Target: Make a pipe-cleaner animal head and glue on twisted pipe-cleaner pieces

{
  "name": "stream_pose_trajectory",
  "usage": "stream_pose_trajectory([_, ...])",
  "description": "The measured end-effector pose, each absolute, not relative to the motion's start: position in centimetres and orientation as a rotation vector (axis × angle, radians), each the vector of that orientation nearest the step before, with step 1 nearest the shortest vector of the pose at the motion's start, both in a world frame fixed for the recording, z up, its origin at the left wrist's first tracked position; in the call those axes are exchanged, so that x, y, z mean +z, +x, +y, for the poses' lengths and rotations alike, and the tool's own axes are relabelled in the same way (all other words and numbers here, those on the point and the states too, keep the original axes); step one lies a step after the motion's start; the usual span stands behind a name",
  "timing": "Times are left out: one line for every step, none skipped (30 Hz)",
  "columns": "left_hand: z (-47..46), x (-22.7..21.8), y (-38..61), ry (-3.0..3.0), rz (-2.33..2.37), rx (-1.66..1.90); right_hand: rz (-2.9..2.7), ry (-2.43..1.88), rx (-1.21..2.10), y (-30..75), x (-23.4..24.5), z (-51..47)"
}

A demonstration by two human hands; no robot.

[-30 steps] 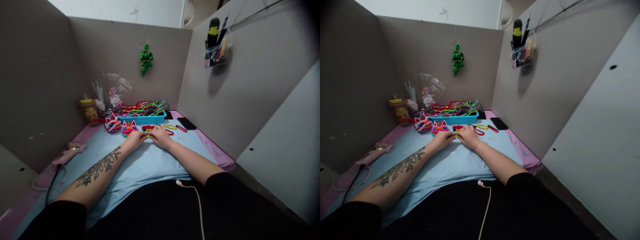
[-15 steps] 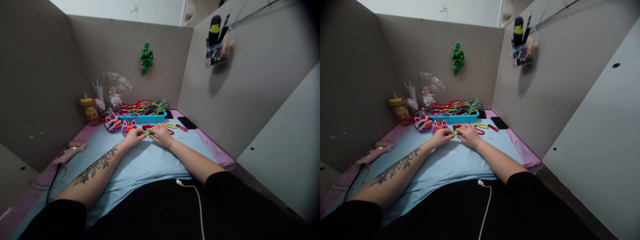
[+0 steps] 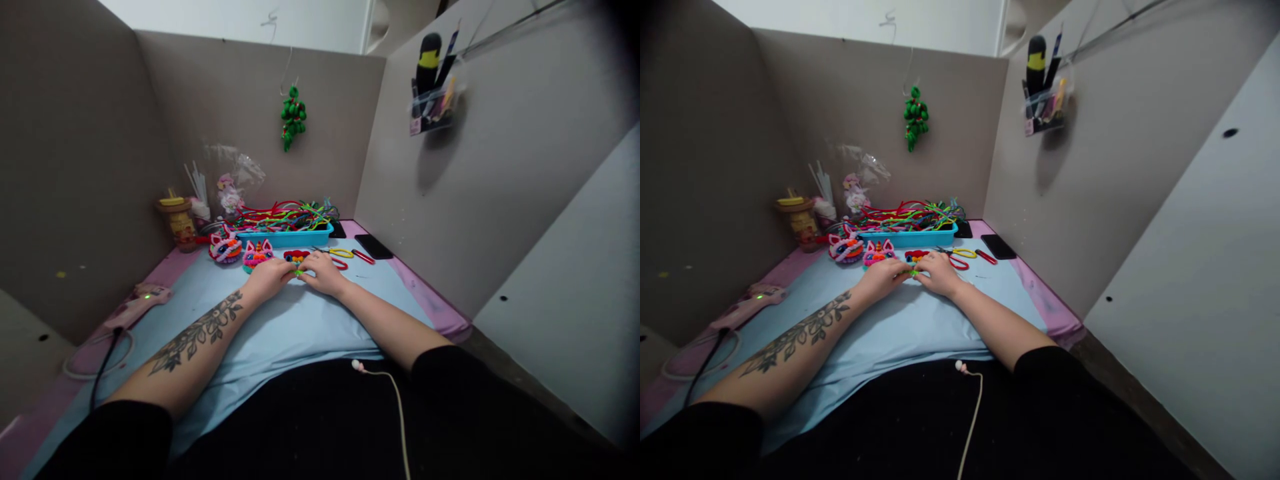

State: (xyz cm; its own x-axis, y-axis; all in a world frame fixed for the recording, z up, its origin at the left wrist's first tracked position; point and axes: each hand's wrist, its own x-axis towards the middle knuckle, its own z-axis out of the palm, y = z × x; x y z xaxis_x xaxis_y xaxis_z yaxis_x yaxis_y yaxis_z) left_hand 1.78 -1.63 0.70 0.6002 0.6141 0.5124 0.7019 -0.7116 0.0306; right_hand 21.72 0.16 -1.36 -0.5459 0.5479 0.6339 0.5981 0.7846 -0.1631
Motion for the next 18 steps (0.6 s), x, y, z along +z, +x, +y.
stream_pose_trajectory([-1.66,0.72,1.82,-2.658,-1.097,-0.734,-2.286,-0.841,-0.107,21.75,-1.4,0.17])
stream_pose_trajectory([-1.67,0.73,1.87,-2.667,-1.098,-0.729,-2.293,-0.835,-0.127,21.79,-1.43,0.17])
stream_pose_trajectory([-1.68,0.75,1.91,-2.681,-1.104,-0.734,-2.304,-0.827,-0.154,21.83,-1.44,0.16])
stream_pose_trajectory([-1.69,0.77,1.95,-2.7,-1.12,-0.742,-2.314,-0.819,-0.185,21.88,-1.43,0.15])
stream_pose_trajectory([-1.69,0.78,1.99,-2.725,-1.145,-0.753,-2.324,-0.811,-0.221,21.92,-1.4,0.14])
stream_pose_trajectory([-1.68,0.79,2.02,-2.752,-1.178,-0.763,-2.333,-0.803,-0.259,21.97,-1.35,0.12])
stream_pose_trajectory([-1.65,0.79,2.04,-2.78,-1.218,-0.772,-2.34,-0.796,-0.301,22.0,-1.28,0.1])
stream_pose_trajectory([-1.6,0.77,2.04,-2.81,-1.256,-0.78,-2.348,-0.789,-0.342,22.03,-1.22,0.08])
stream_pose_trajectory([-1.52,0.72,2.03,-2.837,-1.292,-0.794,-2.356,-0.784,-0.383,22.05,-1.15,0.07])
stream_pose_trajectory([-1.41,0.66,2.0,-2.861,-1.323,-0.814,-2.365,-0.78,-0.419,22.06,-1.1,0.06])
stream_pose_trajectory([-1.3,0.58,1.96,-2.881,-1.348,-0.839,-2.374,-0.777,-0.447,22.06,-1.05,0.06])
stream_pose_trajectory([-1.17,0.49,1.91,-2.897,-1.365,-0.86,-2.379,-0.78,-0.465,22.05,-1.02,0.05])
stream_pose_trajectory([-1.07,0.42,1.86,-2.906,-1.374,-0.878,-2.38,-0.786,-0.47,22.03,-1.01,0.02])
stream_pose_trajectory([-0.99,0.36,1.81,-2.904,-1.374,-0.89,-2.374,-0.795,-0.461,22.01,-1.0,-0.01])
stream_pose_trajectory([-0.96,0.34,1.78,-2.892,-1.367,-0.897,-2.364,-0.806,-0.44,21.98,-0.99,-0.07])
stream_pose_trajectory([-0.96,0.35,1.75,-2.876,-1.351,-0.899,-2.351,-0.817,-0.409,21.95,-0.99,-0.14])
stream_pose_trajectory([-1.01,0.4,1.74,-2.856,-1.332,-0.897,-2.335,-0.829,-0.374,21.91,-1.0,-0.21])
stream_pose_trajectory([-1.09,0.46,1.75,-2.838,-1.313,-0.89,-2.323,-0.837,-0.339,21.87,-1.0,-0.27])
